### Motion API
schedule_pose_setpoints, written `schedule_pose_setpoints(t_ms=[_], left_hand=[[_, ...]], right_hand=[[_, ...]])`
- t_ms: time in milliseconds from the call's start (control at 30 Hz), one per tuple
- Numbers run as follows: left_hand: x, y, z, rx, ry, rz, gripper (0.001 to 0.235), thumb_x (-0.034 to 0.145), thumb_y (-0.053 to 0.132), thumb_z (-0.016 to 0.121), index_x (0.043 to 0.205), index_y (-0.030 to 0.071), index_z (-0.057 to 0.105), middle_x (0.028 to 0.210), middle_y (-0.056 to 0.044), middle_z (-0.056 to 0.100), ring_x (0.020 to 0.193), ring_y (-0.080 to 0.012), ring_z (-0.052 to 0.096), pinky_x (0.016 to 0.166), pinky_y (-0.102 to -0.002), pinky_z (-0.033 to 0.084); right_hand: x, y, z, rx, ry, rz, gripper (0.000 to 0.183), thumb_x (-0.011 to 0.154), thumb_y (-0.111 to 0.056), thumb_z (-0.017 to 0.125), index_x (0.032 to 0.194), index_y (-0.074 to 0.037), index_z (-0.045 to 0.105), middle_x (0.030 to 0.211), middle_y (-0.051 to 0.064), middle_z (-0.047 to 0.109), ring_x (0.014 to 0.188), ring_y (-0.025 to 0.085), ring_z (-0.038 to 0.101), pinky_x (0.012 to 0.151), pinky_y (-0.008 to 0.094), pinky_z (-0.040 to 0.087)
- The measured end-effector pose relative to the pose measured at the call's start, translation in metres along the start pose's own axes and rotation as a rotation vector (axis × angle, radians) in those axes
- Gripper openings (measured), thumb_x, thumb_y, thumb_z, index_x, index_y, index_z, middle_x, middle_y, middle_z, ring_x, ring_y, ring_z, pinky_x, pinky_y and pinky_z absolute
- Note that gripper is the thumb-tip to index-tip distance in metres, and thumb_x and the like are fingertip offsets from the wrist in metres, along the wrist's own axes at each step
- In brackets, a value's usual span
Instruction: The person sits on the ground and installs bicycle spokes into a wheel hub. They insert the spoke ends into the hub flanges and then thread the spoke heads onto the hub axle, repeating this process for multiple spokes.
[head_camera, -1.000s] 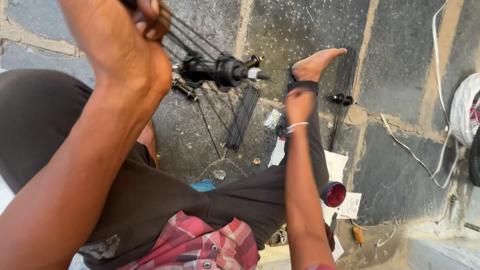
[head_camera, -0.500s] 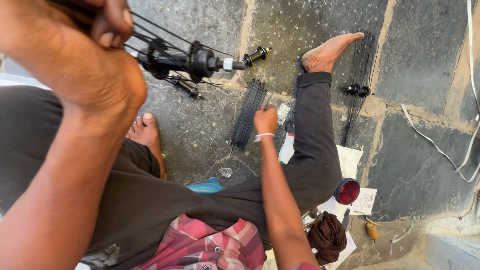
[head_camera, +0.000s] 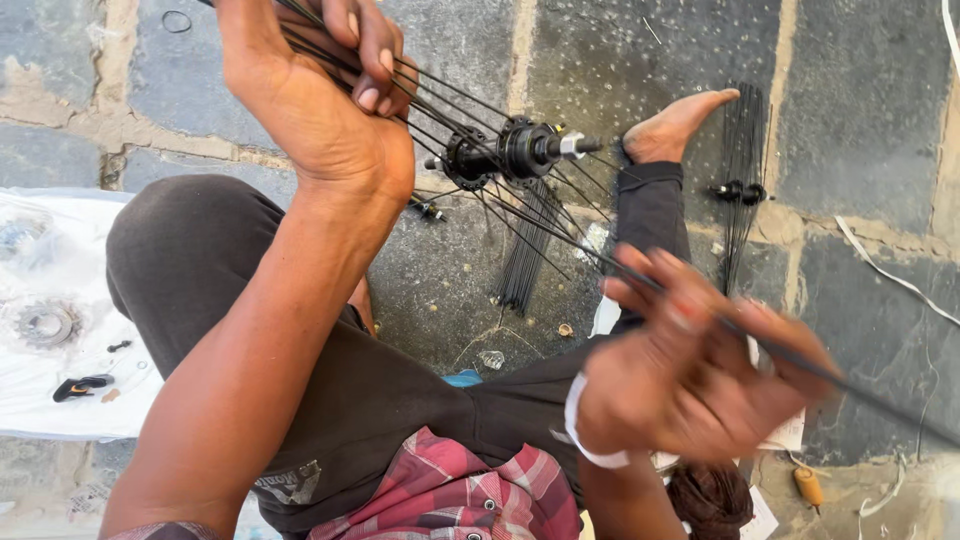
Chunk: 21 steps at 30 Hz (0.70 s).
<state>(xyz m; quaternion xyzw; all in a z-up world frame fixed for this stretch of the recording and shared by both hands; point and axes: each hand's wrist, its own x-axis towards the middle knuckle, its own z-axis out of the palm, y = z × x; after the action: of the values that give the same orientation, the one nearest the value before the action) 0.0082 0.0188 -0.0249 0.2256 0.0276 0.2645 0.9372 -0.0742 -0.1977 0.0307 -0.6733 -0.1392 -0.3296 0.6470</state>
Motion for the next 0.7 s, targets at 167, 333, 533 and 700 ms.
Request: schedule_pose_setpoints(t_ms=[167,333,533,700], left_hand=[[-0.007,-0.002,0.006,-0.001,0.029,-0.012,0.053,0.112,0.047,0.045,0.082,0.004,0.048,0.06,-0.016,0.048,0.044,-0.0172,0.033,0.041,-0.029,0.021],[-0.008,0.003,0.005,0.002,0.036,-0.016,0.053,0.111,0.048,0.044,0.081,0.004,0.048,0.06,-0.014,0.048,0.044,-0.0154,0.032,0.041,-0.029,0.021],[-0.017,0.0,0.006,0.033,0.019,0.072,0.06,0.115,0.053,0.043,0.081,0.004,0.048,0.064,-0.011,0.048,0.049,-0.0167,0.039,0.041,-0.03,0.023],[-0.019,-0.004,0.007,0.105,0.004,0.109,0.06,0.115,0.054,0.046,0.08,0.005,0.049,0.064,-0.009,0.048,0.05,-0.0158,0.043,0.04,-0.028,0.025]], right_hand=[[-0.015,0.016,0.024,-0.031,0.031,0.073,0.027,0.114,-0.003,0.064,0.125,0.002,0.04,0.1,0.031,0.073,0.086,0.026,0.078,0.066,0.028,0.066],[-0.022,0.022,0.029,-0.027,0.034,0.095,0.029,0.115,-0.004,0.065,0.128,0.003,0.04,0.099,0.03,0.073,0.083,0.025,0.078,0.063,0.026,0.064],[-0.022,0.018,0.037,-0.04,0.006,0.069,0.028,0.118,-0.005,0.065,0.125,0.002,0.038,0.102,0.03,0.073,0.085,0.025,0.079,0.065,0.025,0.064],[-0.016,0.021,0.045,-0.065,-0.036,0.039,0.026,0.117,-0.006,0.063,0.128,0.001,0.041,0.102,0.029,0.075,0.085,0.024,0.08,0.059,0.023,0.062]])
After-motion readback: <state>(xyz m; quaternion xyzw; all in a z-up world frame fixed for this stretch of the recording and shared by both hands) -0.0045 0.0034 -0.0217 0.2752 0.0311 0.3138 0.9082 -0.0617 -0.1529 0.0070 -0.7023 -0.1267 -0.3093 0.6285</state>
